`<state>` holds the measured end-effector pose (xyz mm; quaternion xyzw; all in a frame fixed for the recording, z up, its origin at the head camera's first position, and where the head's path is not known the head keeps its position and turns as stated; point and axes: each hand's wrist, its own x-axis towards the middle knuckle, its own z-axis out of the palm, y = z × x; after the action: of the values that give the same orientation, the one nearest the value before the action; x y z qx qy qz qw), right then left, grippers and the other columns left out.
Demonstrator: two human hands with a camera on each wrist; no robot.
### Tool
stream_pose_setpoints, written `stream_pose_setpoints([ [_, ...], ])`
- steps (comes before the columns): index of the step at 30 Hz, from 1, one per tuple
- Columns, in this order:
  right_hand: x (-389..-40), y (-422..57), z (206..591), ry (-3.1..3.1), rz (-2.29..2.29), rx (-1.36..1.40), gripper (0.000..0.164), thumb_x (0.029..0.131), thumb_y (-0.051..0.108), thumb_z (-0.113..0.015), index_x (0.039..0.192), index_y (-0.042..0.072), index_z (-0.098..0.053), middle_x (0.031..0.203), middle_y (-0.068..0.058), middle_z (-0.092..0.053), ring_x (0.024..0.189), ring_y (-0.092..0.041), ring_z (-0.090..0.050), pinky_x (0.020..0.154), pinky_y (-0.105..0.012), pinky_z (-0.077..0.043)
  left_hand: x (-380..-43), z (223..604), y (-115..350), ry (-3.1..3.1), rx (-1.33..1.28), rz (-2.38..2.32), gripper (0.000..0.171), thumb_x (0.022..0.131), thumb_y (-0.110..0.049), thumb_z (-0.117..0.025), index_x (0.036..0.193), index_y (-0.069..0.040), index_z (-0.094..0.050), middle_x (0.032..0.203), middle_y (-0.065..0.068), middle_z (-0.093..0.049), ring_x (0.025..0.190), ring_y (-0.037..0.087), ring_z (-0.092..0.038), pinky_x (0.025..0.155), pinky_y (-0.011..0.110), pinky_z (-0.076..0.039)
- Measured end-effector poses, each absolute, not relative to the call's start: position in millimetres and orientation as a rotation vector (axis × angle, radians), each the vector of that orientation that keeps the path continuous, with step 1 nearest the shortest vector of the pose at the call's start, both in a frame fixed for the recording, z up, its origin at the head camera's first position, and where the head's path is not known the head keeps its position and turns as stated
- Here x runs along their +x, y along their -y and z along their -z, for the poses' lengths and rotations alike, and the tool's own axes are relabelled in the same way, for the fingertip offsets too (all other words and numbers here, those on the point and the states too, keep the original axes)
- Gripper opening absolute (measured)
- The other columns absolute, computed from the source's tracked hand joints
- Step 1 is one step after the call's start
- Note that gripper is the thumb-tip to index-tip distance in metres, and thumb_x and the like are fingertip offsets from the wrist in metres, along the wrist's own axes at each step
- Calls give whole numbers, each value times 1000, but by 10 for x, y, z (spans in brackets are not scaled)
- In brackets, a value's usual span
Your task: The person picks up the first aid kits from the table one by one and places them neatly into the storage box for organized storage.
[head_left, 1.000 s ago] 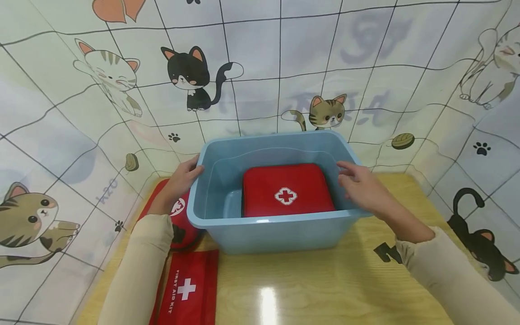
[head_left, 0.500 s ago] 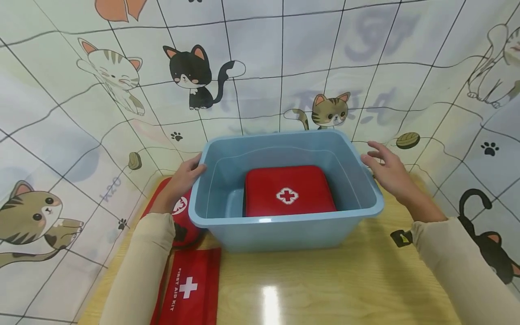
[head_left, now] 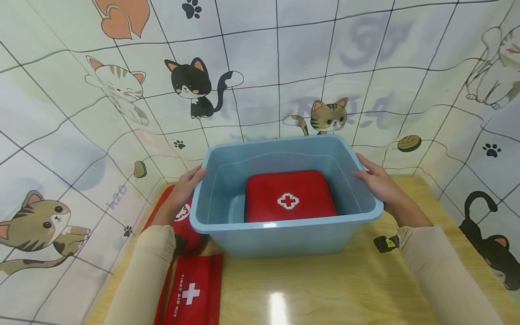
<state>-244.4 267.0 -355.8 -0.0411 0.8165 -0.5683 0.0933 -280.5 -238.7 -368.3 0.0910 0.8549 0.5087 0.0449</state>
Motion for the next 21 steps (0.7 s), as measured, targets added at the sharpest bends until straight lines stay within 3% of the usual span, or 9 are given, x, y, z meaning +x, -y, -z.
stream_pose_setpoints([
  [5, -2407, -2651, 3555, -2475, 1651, -133, 64, 107, 26, -35, 159, 23, 2, 158, -33, -14, 133, -56, -34, 97, -67, -43, -2788, 3739, 2505, -2767, 161, -1412, 69, 104, -57, -31, 153, -10, -35, 144, 20, -49, 127, 43, -50, 103, 58, -44],
  [9, -2378, -2647, 3556, -2501, 1630, -141, 64, 107, 27, -34, 159, 23, 3, 158, -33, -15, 132, -58, -35, 95, -69, -43, -2792, 3814, 2736, -2891, -5, -1228, 78, 103, -60, -22, 152, -1, -33, 145, 27, -45, 127, 48, -49, 104, 61, -41],
  [17, -2351, -2656, 3562, -2537, 1617, -165, 63, 107, 26, -33, 159, 22, 3, 159, -31, -14, 133, -59, -33, 96, -72, -40, -2684, 3941, 3317, -2951, -154, -1062, 78, 105, -56, -20, 152, 6, -31, 148, 32, -39, 132, 51, -42, 110, 62, -32],
  [21, -2344, -2660, 3572, -2531, 1630, -171, 64, 107, 25, -33, 160, 21, 3, 160, -30, -14, 134, -59, -32, 96, -73, -39, -2609, 4045, 3544, -2899, -249, -864, 77, 105, -50, -29, 150, 12, -25, 148, 39, -32, 136, 55, -31, 112, 64, -28],
])
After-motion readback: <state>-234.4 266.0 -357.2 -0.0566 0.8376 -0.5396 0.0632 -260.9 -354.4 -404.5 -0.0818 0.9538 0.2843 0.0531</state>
